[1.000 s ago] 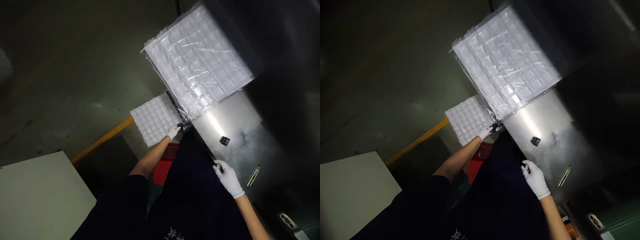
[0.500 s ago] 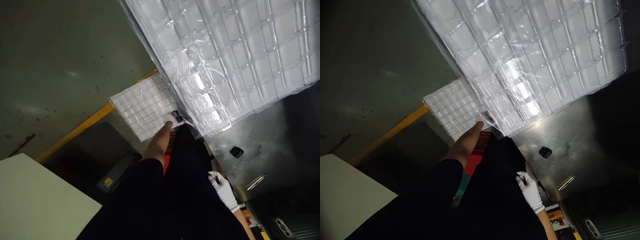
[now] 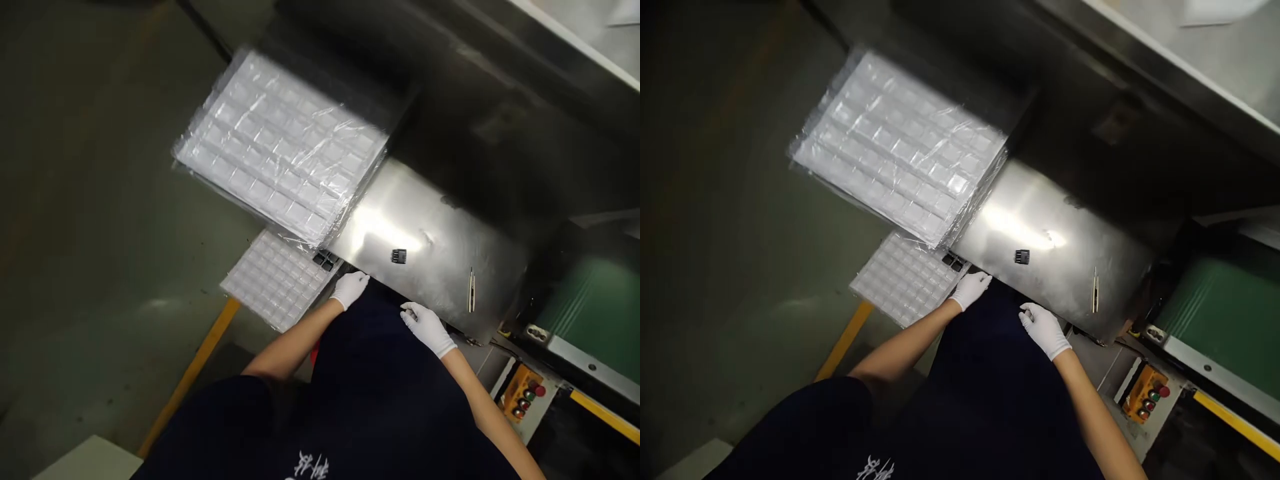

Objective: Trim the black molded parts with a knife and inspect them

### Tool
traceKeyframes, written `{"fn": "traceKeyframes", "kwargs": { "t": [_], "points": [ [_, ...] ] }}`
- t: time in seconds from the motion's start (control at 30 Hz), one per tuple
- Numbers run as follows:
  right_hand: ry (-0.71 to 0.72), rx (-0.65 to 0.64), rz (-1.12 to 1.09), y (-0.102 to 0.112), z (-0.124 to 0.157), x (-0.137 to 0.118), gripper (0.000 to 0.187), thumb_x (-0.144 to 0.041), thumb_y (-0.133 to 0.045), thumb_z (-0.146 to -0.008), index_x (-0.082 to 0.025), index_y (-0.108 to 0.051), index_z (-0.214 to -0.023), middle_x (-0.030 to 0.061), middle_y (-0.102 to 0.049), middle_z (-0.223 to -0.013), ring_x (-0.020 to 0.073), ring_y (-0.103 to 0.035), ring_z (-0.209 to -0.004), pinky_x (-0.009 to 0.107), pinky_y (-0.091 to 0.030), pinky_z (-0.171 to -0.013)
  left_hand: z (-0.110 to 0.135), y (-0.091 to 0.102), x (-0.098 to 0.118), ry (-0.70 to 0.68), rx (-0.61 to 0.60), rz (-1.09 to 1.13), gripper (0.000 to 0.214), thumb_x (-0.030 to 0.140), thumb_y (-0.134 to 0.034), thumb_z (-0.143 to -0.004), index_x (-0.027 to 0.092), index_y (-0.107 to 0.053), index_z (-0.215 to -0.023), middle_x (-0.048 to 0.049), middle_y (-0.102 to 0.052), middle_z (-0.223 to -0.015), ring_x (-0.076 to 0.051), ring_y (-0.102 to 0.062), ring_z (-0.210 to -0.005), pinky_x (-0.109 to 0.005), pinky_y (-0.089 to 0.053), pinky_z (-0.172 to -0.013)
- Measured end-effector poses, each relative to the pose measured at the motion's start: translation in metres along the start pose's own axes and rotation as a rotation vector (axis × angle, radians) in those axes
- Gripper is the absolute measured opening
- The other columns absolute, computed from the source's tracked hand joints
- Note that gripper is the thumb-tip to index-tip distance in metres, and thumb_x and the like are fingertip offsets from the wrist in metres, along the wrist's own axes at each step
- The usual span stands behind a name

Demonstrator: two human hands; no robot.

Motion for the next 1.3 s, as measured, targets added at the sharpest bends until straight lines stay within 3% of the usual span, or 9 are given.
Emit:
{"fn": "traceKeyframes", "kwargs": {
  "t": [0.2, 0.43, 0.53, 0.7, 0.83, 0.9, 1.07, 1.17, 1.3],
  "points": [
    [0.032, 0.135, 0.007, 0.041, 0.042, 0.024, 0.036, -0.039, -0.055, -0.096, -0.022, -0.072, -0.122, 0.0055, -0.075, -0.095, 0.0222, -0.068, -0.088, 0.034, -0.048, -0.083, -0.040, -0.056, 0.076, -0.057, -0.086, -0.542, 0.037, 0.030, -0.068, -0.090, 0.015, -0.065, -0.124, -0.0179, -0.063, -0.134, -0.032, -0.056, -0.126, -0.043, -0.045, -0.104],
    [0.069, 0.213, -0.040, 0.056, 0.061, 0.049, 0.030, -0.037, -0.058, -0.094, -0.024, -0.075, -0.115, 0.0053, -0.077, -0.100, 0.0236, -0.069, -0.094, 0.033, -0.048, -0.084, -0.061, -0.082, 0.128, -0.205, -0.242, -0.897, 0.035, 0.033, -0.075, -0.083, 0.012, -0.069, -0.110, -0.0156, -0.065, -0.121, -0.031, -0.059, -0.114, -0.048, -0.046, -0.100],
    [0.038, 0.302, -0.098, 0.068, 0.057, 0.057, 0.031, -0.040, -0.055, -0.096, -0.022, -0.076, -0.110, 0.0069, -0.076, -0.097, 0.0250, -0.069, -0.095, 0.034, -0.049, -0.086, -0.040, -0.090, 0.147, -0.322, -0.299, -0.968, 0.042, 0.045, -0.078, -0.079, 0.012, -0.072, -0.105, -0.0174, -0.066, -0.115, -0.034, -0.061, -0.110, -0.049, -0.048, -0.095],
    [0.032, 0.343, -0.237, 0.084, 0.045, 0.054, 0.049, -0.055, -0.062, -0.091, -0.018, -0.070, -0.123, 0.0071, -0.075, -0.102, 0.0233, -0.068, -0.096, 0.033, -0.051, -0.086, 0.032, -0.115, 0.188, -0.607, -0.427, -0.970, 0.049, 0.050, -0.073, -0.078, 0.015, -0.072, -0.112, -0.0172, -0.065, -0.120, -0.038, -0.059, -0.113, -0.050, -0.045, -0.098],
    [0.143, 0.208, -0.277, 0.082, 0.050, 0.032, 0.036, -0.055, -0.073, -0.081, -0.019, -0.070, -0.080, 0.0008, -0.069, -0.074, 0.0201, -0.063, -0.077, 0.030, -0.048, -0.071, 0.089, -0.118, 0.222, -0.906, -0.537, -0.904, 0.044, 0.039, -0.070, -0.081, 0.021, -0.070, -0.122, -0.0147, -0.066, -0.122, -0.037, -0.058, -0.117, -0.050, -0.043, -0.100],
    [0.182, 0.181, -0.410, 0.085, 0.062, 0.024, 0.037, -0.054, -0.071, -0.084, -0.019, -0.064, -0.074, -0.0006, -0.065, -0.068, 0.0173, -0.060, -0.069, 0.029, -0.047, -0.065, 0.105, -0.104, 0.238, -0.975, -0.484, -0.822, 0.041, 0.033, -0.067, -0.085, 0.021, -0.068, -0.125, -0.0142, -0.067, -0.123, -0.037, -0.058, -0.119, -0.049, -0.044, -0.101],
    [0.313, 0.062, -1.040, 0.095, 0.103, 0.007, 0.047, -0.060, -0.072, -0.086, -0.014, -0.067, -0.097, 0.0056, -0.073, -0.078, 0.0167, -0.067, -0.065, 0.029, -0.052, -0.061, 0.113, -0.050, 0.249, -0.638, -0.217, -0.319, 0.030, 0.027, -0.063, -0.088, 0.018, -0.064, -0.116, -0.0105, -0.071, -0.115, -0.026, -0.067, -0.101, -0.037, -0.051, -0.091],
    [0.386, 0.060, -1.087, 0.096, 0.122, -0.009, 0.048, -0.054, -0.084, -0.079, -0.013, -0.069, -0.099, 0.0055, -0.074, -0.079, 0.0172, -0.070, -0.068, 0.029, -0.055, -0.064, 0.125, -0.050, 0.239, -0.456, -0.251, -0.182, 0.024, 0.043, -0.056, -0.095, 0.021, -0.059, -0.088, -0.0046, -0.068, -0.083, -0.021, -0.063, -0.074, -0.033, -0.047, -0.070],
    [0.416, 0.087, -1.109, 0.089, 0.134, -0.025, 0.044, -0.051, -0.089, -0.074, -0.016, -0.069, -0.092, 0.0016, -0.072, -0.073, 0.0162, -0.068, -0.063, 0.030, -0.056, -0.062, 0.139, -0.051, 0.243, -0.444, -0.144, -0.129, 0.040, 0.054, -0.051, -0.097, 0.024, -0.049, -0.071, -0.0016, -0.060, -0.064, -0.019, -0.057, -0.060, -0.032, -0.040, -0.063]
  ]
}}
Point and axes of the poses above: each hand's wrist, its own z-axis away from the middle knuckle, its own y-axis out of the back of the hand, x = y × z, the point moved 8 cm from there along -z, towards the middle knuckle
